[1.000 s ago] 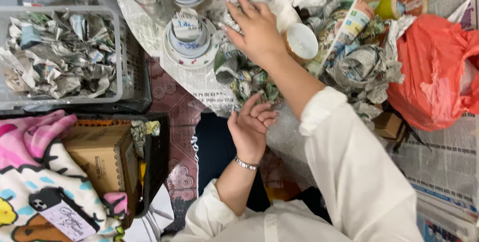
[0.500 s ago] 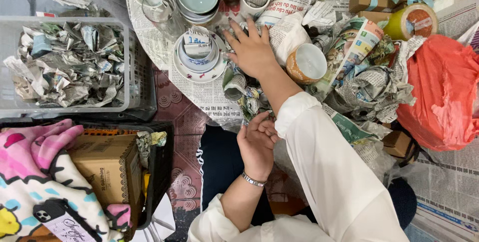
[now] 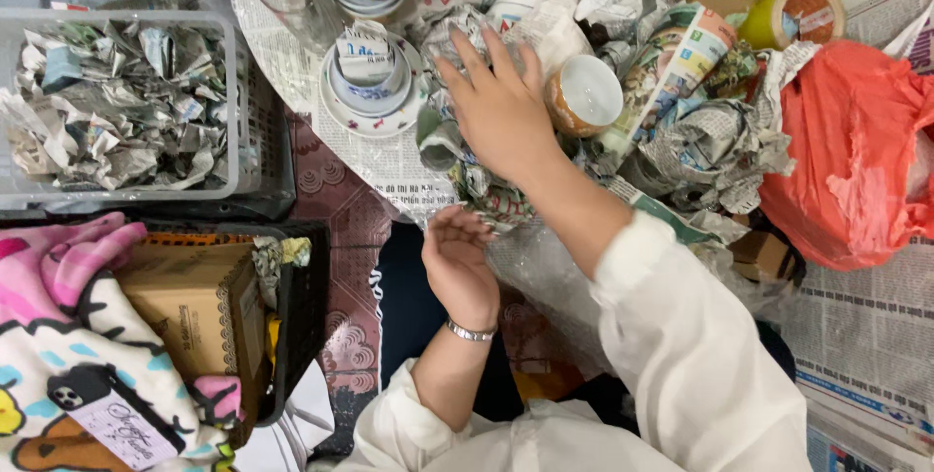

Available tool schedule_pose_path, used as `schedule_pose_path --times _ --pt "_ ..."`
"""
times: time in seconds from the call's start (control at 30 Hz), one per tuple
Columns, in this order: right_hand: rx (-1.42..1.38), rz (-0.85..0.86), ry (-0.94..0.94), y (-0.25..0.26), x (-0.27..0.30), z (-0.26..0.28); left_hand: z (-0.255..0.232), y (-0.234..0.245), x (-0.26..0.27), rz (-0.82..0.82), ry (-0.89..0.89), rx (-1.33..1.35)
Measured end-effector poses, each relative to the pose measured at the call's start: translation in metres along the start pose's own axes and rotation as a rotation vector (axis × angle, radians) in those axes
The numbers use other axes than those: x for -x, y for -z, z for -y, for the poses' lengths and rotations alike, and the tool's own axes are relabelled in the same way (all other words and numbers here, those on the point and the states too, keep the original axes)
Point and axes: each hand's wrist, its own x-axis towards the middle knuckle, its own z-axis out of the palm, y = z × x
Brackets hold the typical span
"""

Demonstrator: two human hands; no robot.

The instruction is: The person sits on the floor and wraps small ceramic bowls and cups with newspaper and bubble wrap. They fold the newspaper around each item, tuck the edges, and then encase the bundle in bubble wrap, placing the finished packages into a pile.

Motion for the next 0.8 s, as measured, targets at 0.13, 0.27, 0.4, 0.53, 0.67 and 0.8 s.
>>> schedule_pose_path --times 0.13,0.27,0.4,0.53,0.67,0.8 --pt "-0.080 -0.044 0.007 0.056 0.074 0.015 -0.004 -0.005 0.006 0.077 -0.055 -0.062" --pt "-0.179 -0.152 0.004 0.085 0.165 0.013 -0.016 -0.006 0.018 0.131 -0.239 -0.165" --pt "-0.222 -0.150 -0.090 0.084 0.254 0.003 -0.053 -0.004 0.004 0.204 -0.520 -0.597" --pt "-0.258 -0.147 -0.212 0.079 0.324 -0.009 -0.105 -0.026 -0.086 0.284 -0.946 -1.213" --pt "-0.322 -0.258 -0.254 0.069 0.356 -0.015 -0.137 -0.039 -0.167 0.277 -1.318 -1.639" --pt "-0.343 -0.309 -0.290 0.060 0.359 -0.016 -0.145 -0.034 -0.193 0.291 -1.148 -1.819"
